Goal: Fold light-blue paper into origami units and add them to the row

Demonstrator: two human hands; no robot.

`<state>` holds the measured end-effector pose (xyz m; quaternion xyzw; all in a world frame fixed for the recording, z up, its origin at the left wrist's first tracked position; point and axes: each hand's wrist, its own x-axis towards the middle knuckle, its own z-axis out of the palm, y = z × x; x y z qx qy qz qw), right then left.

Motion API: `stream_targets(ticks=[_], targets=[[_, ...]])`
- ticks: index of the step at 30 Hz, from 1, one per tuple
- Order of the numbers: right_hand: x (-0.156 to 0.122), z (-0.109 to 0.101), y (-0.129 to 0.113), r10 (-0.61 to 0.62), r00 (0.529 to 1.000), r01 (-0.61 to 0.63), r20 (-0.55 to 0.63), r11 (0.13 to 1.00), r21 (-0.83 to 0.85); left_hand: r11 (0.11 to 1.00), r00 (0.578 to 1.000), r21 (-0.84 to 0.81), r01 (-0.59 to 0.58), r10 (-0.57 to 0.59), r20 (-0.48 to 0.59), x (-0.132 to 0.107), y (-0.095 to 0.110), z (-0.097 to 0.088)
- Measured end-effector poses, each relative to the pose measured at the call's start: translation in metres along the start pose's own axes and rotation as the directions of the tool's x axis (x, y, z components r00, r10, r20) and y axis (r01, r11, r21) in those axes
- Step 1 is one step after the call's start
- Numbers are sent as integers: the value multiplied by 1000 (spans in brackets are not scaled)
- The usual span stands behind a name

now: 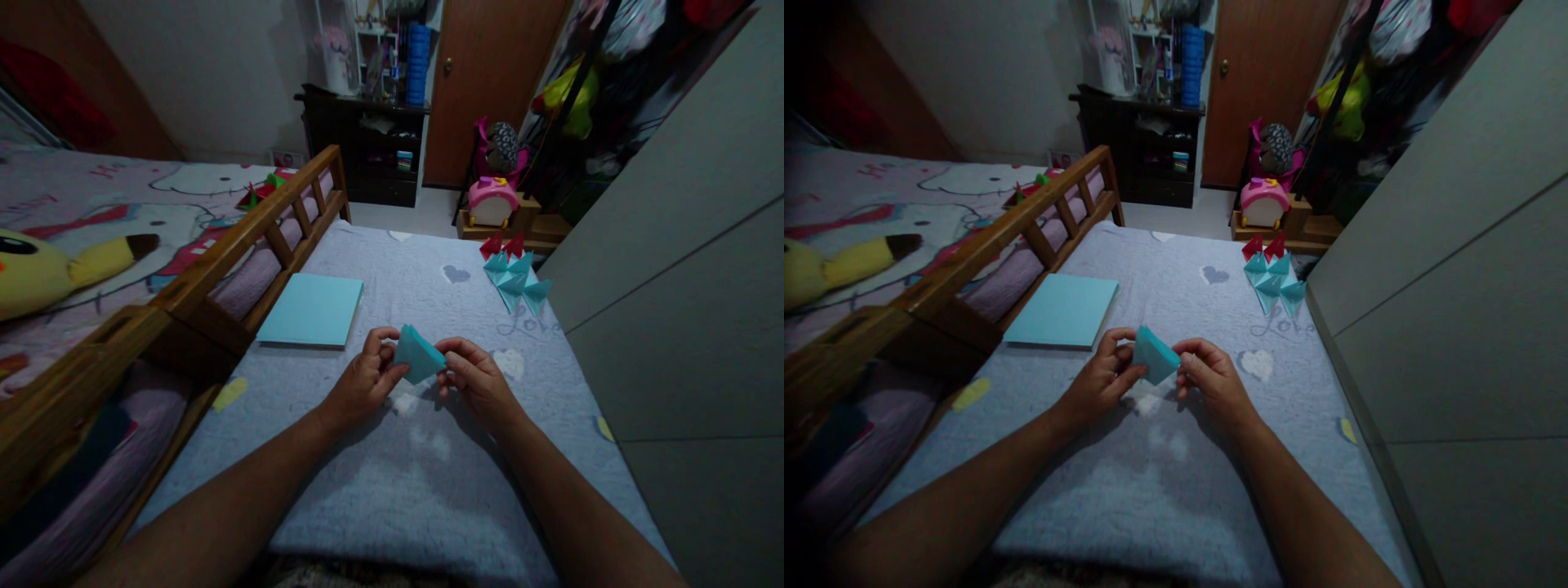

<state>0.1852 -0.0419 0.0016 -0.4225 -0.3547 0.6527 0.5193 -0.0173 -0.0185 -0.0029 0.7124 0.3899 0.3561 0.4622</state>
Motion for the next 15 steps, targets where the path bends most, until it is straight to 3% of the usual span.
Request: stream_targets(ticks=[8,15], targets=[[0,-2,-3,-273,962,268,-2,945,-185,999,1000,32,-26,26,-7,-1,1,1],[-3,-7,-3,-286,952,305,106,906,-292,1000,999,-17,-4,4,35,-1,-3,1]])
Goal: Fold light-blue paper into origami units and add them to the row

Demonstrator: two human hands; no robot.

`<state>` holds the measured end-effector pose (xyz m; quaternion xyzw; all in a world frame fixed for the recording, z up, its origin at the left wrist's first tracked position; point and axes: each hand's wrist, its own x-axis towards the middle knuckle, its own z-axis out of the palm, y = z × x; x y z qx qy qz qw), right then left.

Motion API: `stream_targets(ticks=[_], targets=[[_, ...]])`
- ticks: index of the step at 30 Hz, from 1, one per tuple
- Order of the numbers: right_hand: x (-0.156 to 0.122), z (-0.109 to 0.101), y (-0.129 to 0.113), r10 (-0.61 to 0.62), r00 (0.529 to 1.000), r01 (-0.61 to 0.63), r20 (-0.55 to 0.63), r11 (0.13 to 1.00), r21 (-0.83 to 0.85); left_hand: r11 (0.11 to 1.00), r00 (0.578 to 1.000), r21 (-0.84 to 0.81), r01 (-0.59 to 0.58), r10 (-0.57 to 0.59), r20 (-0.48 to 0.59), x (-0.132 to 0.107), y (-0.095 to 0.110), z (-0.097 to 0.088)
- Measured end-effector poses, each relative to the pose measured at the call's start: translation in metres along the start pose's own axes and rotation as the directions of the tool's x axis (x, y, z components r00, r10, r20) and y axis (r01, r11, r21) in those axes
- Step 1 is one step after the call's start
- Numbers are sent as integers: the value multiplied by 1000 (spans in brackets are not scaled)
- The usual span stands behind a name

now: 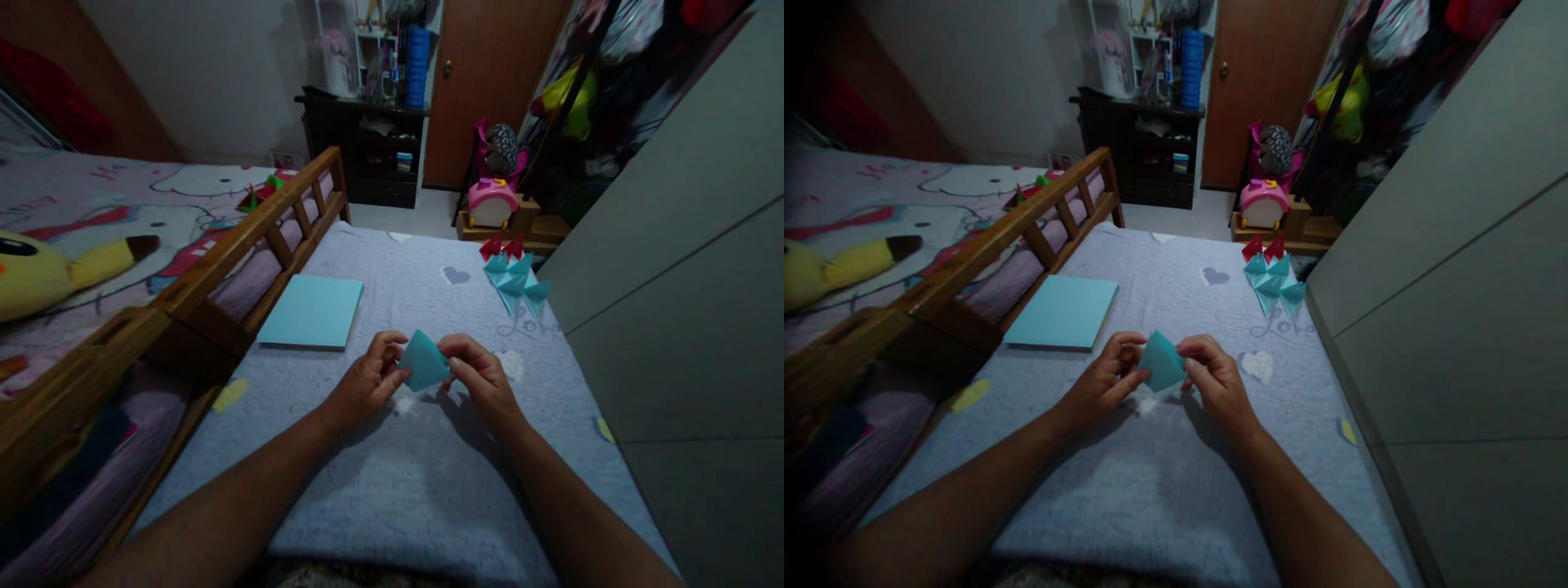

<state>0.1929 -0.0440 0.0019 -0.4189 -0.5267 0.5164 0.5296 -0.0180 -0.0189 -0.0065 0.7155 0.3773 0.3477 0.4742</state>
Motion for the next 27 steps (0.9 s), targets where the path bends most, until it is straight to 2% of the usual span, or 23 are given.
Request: stream_targets(ticks=[5,12,21,25,27], targets=[[-1,1,-2,-58,998,59,17,995,-84,1000,1000,4,19,-19,16,-1,-1,0],[0,3,-5,-46,999,47,17,992,-113,998,998,24,-63,63,-6,-4,-3,2],[1,5,-11,37,989,-28,143,997,-67,998,997,38,-40,37,68,-3,-3,0],[2,3,-9,30,980,-3,195,991,-137,999,991,-25,-45,48,126,0,-1,-1],[2,2,-8,30,976,9,216,985,-175,996,990,-46,-74,78,116,1,1,0]])
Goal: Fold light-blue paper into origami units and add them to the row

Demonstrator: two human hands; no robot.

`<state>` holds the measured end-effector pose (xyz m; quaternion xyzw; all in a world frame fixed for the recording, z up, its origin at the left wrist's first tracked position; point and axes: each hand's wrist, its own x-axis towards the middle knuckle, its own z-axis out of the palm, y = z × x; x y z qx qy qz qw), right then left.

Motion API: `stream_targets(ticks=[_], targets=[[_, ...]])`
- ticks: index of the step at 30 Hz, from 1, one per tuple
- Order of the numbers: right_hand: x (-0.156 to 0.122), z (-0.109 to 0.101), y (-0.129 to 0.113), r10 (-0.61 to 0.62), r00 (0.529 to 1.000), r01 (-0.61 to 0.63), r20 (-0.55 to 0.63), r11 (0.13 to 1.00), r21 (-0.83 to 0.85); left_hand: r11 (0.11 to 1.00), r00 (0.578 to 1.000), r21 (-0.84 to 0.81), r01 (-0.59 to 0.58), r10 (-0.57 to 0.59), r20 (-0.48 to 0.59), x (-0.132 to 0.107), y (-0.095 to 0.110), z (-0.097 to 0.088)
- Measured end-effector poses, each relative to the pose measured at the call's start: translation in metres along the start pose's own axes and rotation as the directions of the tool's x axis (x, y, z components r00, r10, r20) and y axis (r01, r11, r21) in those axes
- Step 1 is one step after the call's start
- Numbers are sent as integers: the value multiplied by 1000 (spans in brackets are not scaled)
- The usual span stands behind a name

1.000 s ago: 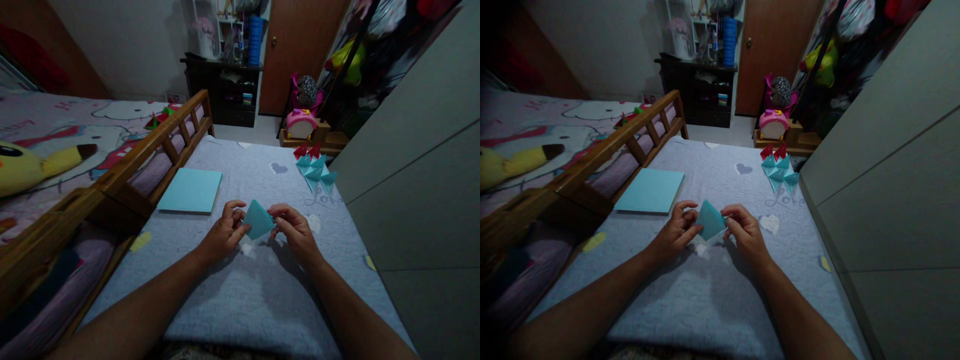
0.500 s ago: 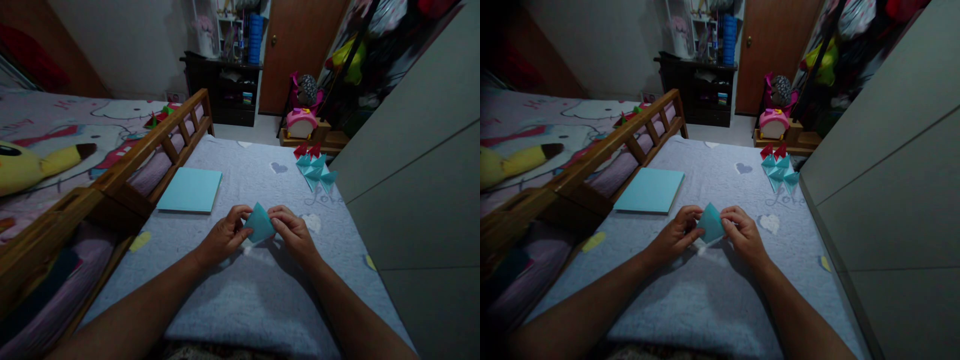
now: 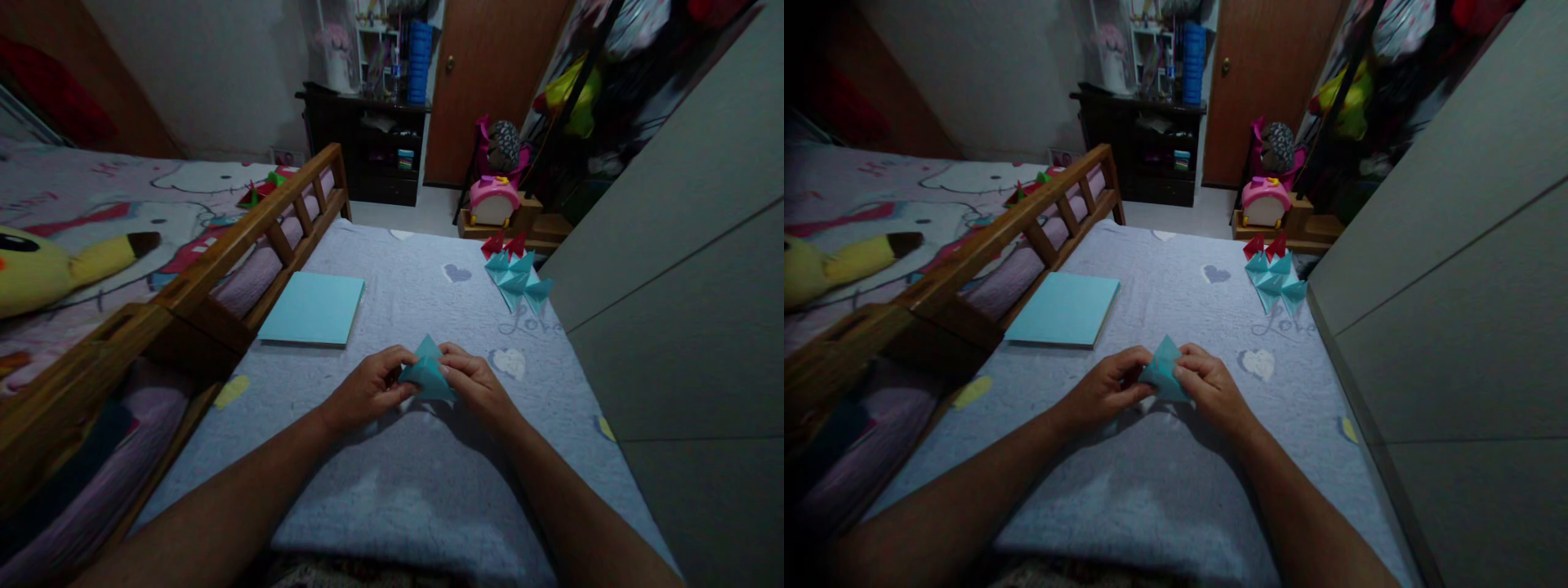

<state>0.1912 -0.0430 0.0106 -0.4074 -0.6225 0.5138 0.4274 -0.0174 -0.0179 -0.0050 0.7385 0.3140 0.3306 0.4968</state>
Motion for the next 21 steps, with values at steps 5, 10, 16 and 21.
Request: stream_targets(ticks=[5,10,16,21], targets=[[1,1,-1,-42,999,41,-11,999,-35,998,999,36,-44,45,-26,3,2,-1],[-2,1,1,33,999,-27,-38,991,134,991,994,82,-106,106,7,2,3,-2],[-1,-6,7,247,956,-152,-156,877,455,984,987,106,-146,152,-47,0,1,-4],[1,-12,9,369,930,-320,7,797,512,974,976,127,-189,200,-89,1,1,-5]])
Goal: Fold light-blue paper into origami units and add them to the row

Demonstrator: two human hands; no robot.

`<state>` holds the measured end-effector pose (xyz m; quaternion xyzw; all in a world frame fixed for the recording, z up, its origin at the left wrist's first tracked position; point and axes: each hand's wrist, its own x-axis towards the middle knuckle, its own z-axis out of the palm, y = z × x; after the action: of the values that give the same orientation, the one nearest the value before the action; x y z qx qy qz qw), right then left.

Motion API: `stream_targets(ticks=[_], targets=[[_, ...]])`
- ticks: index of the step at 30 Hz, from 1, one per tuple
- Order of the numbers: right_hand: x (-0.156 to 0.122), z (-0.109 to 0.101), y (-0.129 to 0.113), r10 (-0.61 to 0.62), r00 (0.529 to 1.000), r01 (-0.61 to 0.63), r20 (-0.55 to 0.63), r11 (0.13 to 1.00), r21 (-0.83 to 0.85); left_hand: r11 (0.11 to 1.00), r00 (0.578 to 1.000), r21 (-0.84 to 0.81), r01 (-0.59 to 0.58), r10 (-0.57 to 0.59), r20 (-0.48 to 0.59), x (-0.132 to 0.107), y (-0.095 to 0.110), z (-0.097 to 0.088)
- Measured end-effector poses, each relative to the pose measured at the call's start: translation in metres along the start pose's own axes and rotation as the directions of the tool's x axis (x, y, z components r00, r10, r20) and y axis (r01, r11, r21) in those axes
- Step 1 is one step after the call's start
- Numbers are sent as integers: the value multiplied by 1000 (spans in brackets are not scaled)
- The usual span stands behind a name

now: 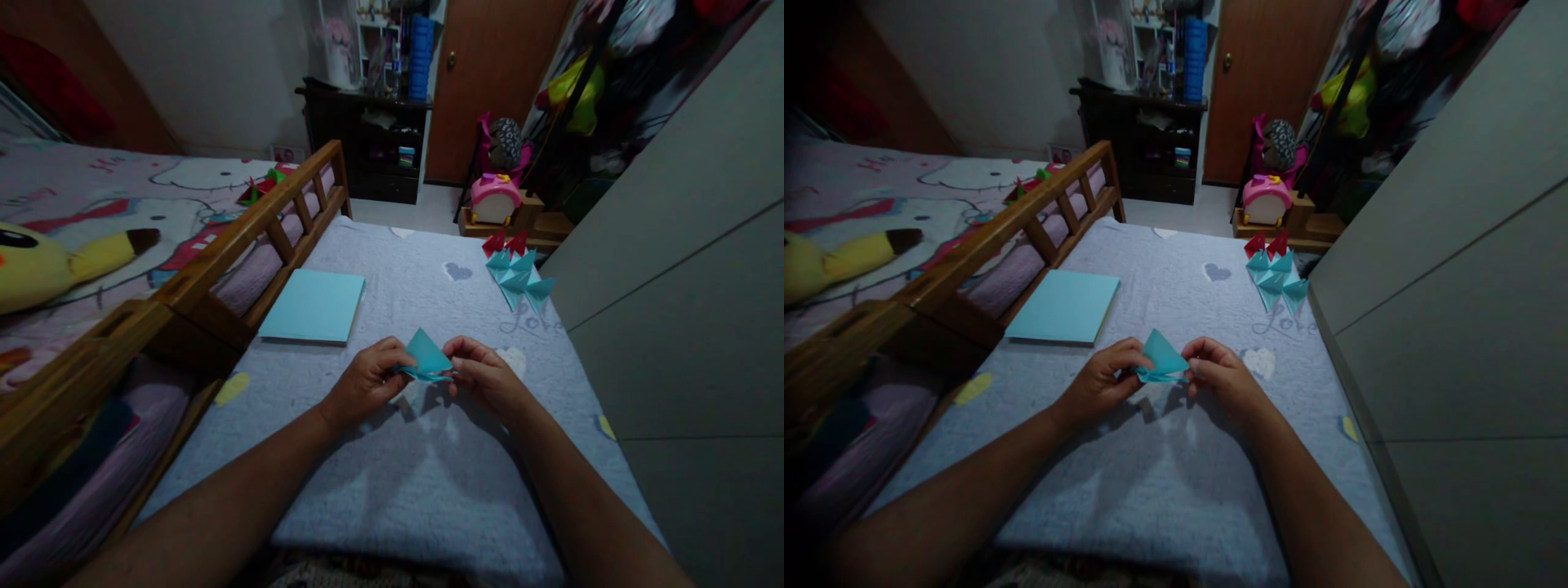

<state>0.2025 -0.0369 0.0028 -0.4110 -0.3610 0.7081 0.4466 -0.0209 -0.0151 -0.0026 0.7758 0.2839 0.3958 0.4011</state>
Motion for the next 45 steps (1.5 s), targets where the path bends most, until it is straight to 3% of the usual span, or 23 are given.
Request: stream_targets(ticks=[9,27,37,45], targets=[[1,-4,1,11,991,-29,136,991,132,999,999,16,-33,34,-26,0,0,1],[5,11,13,68,995,-79,80,986,147,996,995,47,-74,71,64,-3,-2,2],[4,-2,9,90,978,-148,187,935,322,996,996,29,-87,87,11,-2,0,-1],[4,7,10,114,986,-141,121,959,244,994,995,48,-98,99,-6,-1,1,-1]])
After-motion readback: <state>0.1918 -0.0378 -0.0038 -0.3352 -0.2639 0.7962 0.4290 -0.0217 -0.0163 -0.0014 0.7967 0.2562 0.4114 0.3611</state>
